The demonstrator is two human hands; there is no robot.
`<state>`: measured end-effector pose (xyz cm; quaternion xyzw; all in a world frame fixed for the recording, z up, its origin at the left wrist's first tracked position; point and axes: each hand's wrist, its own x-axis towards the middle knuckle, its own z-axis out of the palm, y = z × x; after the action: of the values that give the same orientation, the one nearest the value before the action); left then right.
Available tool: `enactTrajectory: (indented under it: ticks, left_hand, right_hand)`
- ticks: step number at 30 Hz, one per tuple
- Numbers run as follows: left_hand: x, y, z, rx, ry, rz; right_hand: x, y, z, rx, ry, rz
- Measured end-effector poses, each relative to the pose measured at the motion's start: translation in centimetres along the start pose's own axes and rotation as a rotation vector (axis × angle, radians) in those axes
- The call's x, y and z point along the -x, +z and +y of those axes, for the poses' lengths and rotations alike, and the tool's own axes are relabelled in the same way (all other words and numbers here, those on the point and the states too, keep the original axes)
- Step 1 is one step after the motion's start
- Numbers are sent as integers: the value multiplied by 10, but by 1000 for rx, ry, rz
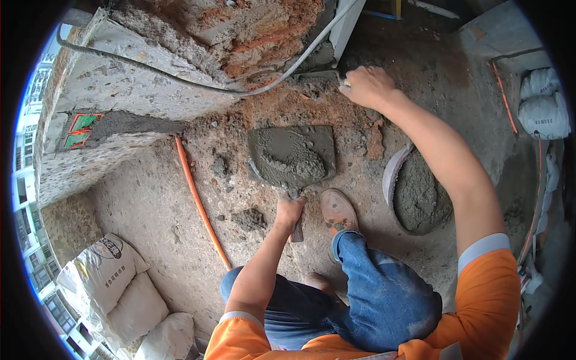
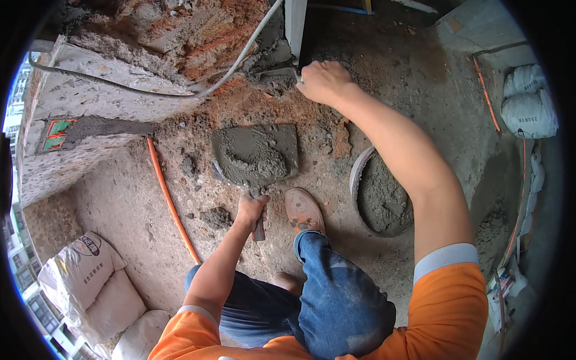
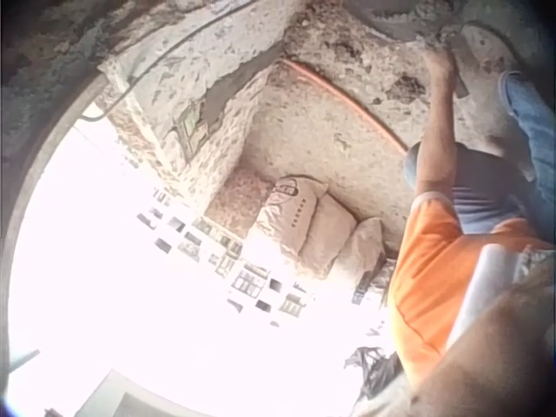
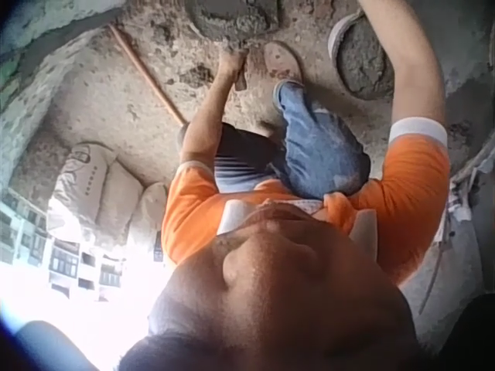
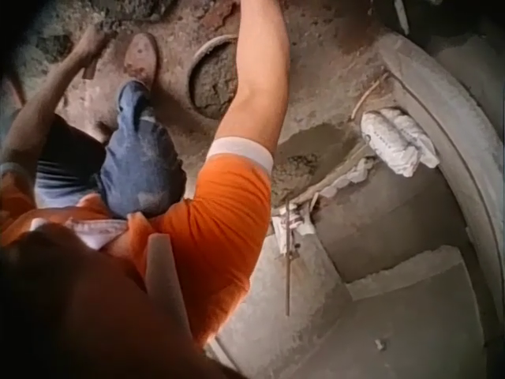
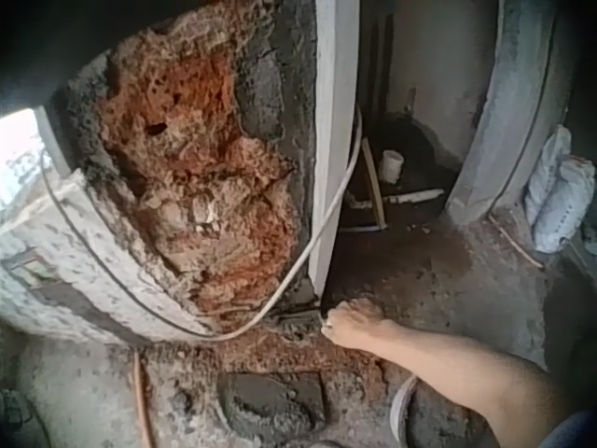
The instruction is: Applying cement mortar to a brick wall using a trowel and a hawk to create a smooth surface.
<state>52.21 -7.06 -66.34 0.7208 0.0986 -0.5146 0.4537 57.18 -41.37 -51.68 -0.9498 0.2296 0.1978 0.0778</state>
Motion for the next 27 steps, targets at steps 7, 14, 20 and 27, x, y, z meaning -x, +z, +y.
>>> enactTrajectory:
  ticks: [7, 14, 20, 27]
  left_hand:
    - [-2, 4, -3, -25, 6, 26]
    - [-2, 12, 17, 41, 66, 16]
    - [-9, 24, 71, 106, 54, -9]
    - [4, 34, 80, 202, 52, -21]
  right_hand:
    - [13, -89, 2, 9, 37, 22]
    - [59, -32, 36, 100, -37, 369]
    - [97, 46, 13, -356, -123, 93]
    - [64, 54, 56, -185, 100, 175]
